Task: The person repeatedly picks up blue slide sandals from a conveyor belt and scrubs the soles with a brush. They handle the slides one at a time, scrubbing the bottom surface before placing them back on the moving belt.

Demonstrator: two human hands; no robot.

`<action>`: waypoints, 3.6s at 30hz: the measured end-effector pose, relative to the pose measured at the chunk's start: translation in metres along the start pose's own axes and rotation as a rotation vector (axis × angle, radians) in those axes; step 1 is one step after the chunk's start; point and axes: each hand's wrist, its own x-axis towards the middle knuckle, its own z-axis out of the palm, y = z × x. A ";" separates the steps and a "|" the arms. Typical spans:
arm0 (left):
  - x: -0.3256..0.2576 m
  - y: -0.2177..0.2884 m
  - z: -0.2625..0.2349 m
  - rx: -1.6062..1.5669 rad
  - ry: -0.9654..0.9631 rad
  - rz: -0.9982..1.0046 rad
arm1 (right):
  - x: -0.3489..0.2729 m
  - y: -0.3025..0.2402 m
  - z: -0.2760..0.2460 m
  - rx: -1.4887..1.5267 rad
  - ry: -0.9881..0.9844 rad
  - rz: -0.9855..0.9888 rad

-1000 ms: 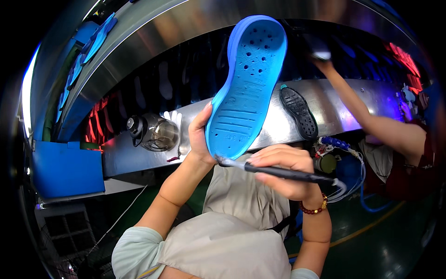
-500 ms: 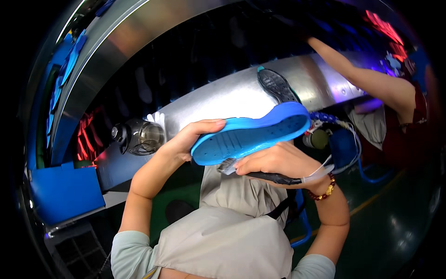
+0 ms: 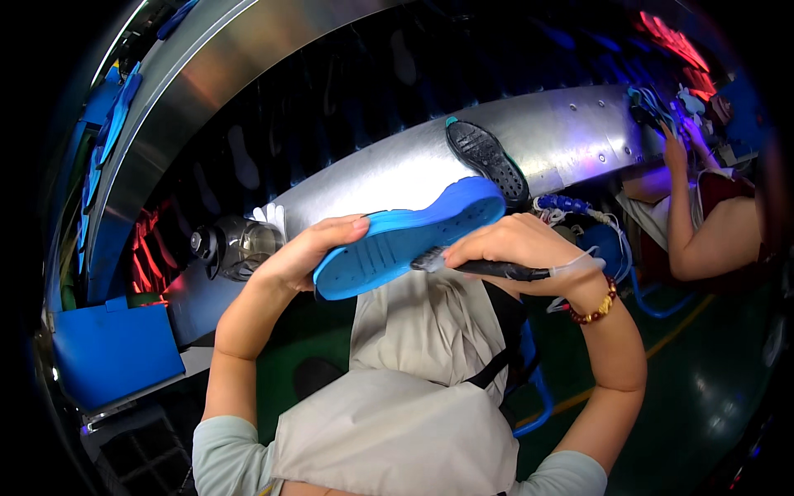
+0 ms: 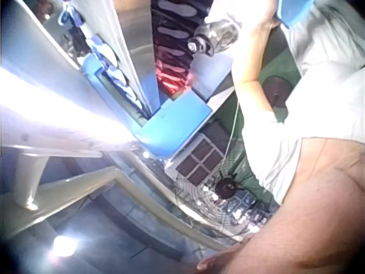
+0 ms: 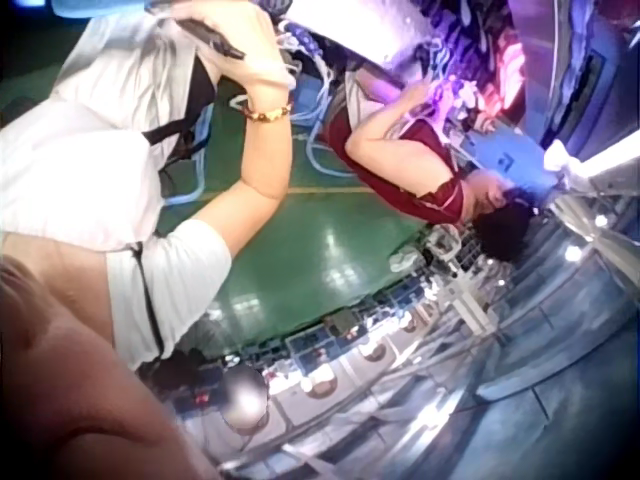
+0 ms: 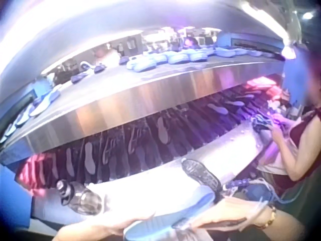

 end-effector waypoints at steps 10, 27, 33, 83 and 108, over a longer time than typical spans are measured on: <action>0.025 -0.039 -0.001 -0.729 -0.187 0.116 | 0.012 0.021 0.036 0.689 0.454 0.311; -0.057 0.072 -0.054 -0.397 0.180 1.052 | -0.020 0.042 0.092 1.176 0.965 0.061; -0.048 0.175 -0.157 -1.174 -0.066 1.317 | -0.014 0.041 0.096 1.217 0.969 0.136; 0.088 -0.096 -0.027 -0.730 -0.417 0.391 | -0.011 0.020 0.055 1.197 0.782 0.082; 0.088 -0.051 -0.002 -0.729 0.095 0.575 | 0.036 -0.007 0.077 -0.109 0.642 -0.026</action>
